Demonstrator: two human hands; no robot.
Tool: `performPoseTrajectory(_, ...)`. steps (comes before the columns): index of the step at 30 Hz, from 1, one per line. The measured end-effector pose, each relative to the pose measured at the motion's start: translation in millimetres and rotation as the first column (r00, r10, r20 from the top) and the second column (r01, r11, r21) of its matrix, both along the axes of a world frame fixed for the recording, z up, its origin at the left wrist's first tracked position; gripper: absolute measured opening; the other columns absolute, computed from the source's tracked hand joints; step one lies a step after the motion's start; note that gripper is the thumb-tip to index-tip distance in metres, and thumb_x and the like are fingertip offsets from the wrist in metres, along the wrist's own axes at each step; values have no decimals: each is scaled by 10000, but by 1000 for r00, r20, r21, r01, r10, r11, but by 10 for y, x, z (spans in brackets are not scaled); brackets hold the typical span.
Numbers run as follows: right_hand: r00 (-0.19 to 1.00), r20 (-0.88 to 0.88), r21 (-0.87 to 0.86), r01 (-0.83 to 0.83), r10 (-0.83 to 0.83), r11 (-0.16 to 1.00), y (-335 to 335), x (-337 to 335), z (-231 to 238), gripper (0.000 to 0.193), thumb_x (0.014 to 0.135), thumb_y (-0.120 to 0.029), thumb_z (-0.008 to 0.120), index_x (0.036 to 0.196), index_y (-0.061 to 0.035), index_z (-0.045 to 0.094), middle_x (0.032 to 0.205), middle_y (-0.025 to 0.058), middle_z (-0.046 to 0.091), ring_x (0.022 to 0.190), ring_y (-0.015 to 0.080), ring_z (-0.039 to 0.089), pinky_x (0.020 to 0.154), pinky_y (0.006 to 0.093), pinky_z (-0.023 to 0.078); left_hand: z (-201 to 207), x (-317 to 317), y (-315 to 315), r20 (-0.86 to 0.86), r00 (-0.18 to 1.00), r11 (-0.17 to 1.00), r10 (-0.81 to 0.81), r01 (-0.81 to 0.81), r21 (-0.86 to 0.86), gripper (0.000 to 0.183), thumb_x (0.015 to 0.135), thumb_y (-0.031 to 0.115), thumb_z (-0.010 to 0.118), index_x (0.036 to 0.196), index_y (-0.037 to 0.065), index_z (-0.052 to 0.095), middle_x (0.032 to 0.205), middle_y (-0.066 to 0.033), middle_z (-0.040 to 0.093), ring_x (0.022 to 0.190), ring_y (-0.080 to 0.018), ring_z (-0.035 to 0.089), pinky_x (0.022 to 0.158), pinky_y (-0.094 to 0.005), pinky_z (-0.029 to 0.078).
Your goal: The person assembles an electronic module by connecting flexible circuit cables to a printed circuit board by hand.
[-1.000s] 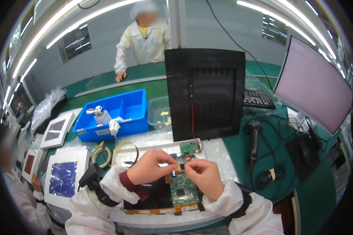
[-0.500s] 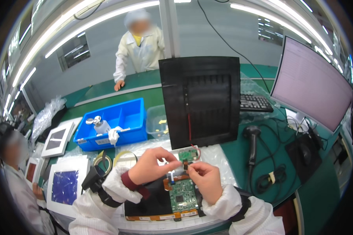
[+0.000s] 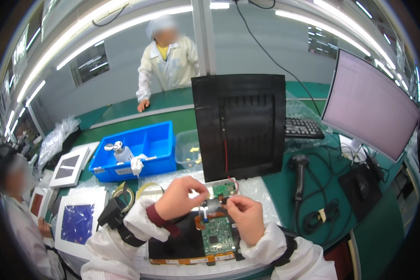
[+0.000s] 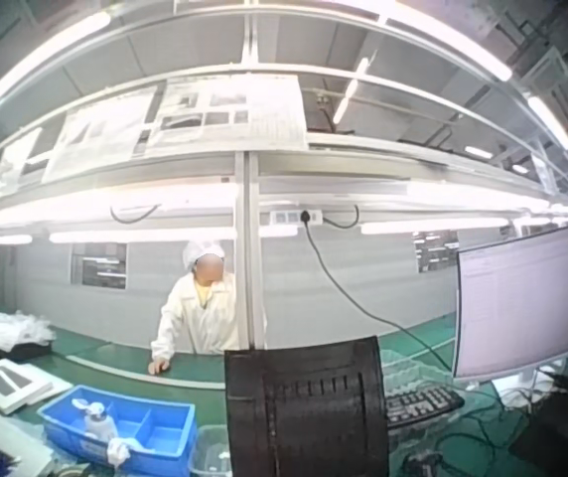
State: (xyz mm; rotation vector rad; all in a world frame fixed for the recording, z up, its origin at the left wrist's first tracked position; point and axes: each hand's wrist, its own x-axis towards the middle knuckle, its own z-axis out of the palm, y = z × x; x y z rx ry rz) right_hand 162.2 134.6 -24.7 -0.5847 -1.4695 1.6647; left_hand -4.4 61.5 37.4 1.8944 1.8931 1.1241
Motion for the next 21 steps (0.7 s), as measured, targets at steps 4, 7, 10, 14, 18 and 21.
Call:
performPoseTrajectory(4,1000,-6,-24,17,-17,1000,-1,8,17,107,775,-57,626,826,36,634,741,25,610,634,50,543,567,177,434,48,-408,297,-84,954,950,288,-274,148,96,706,105,641,738,16,657,697,-131,629,637,-241,599,569,-307,466)
performPoseTrajectory(7,999,41,-4,31,-31,1000,-28,43,39,101,774,-54,627,817,37,636,732,25,611,639,50,549,567,175,434,3,-727,613,-341,811,862,476,-354,362,93,679,82,586,701,44,668,638,-126,606,683,-300,581,615,-380,464)
performPoseTrajectory(10,1000,31,-8,0,0,1000,-64,22,69,102,771,-57,631,811,37,638,719,25,613,631,48,546,565,177,433,-396,-1159,803,-480,704,839,524,-326,437,120,667,81,557,685,66,674,648,-110,605,724,-288,570,645,-407,457)
performPoseTrajectory(14,999,36,-55,-25,27,998,-56,17,72,107,776,-60,628,819,37,639,718,27,614,630,50,543,566,174,429,-426,-1211,850,-619,628,879,472,-391,273,120,667,75,552,682,75,671,673,-86,608,762,-268,554,649,-377,458)
performPoseTrajectory(18,993,59,-188,-85,98,978,-39,43,124,134,797,-83,612,841,42,633,718,37,610,622,62,531,573,183,417,-176,-919,619,-543,751,915,377,-210,346,65,663,106,605,637,68,650,660,-66,605,757,-248,545,670,-358,442)
performPoseTrajectory(21,979,22,-308,-185,201,933,4,110,194,144,816,-92,584,856,42,617,750,73,611,600,94,504,581,213,419,97,-462,289,-570,801,918,181,70,390,46,647,101,649,648,70,614,696,-35,597,799,-227,542,716,-358,414)
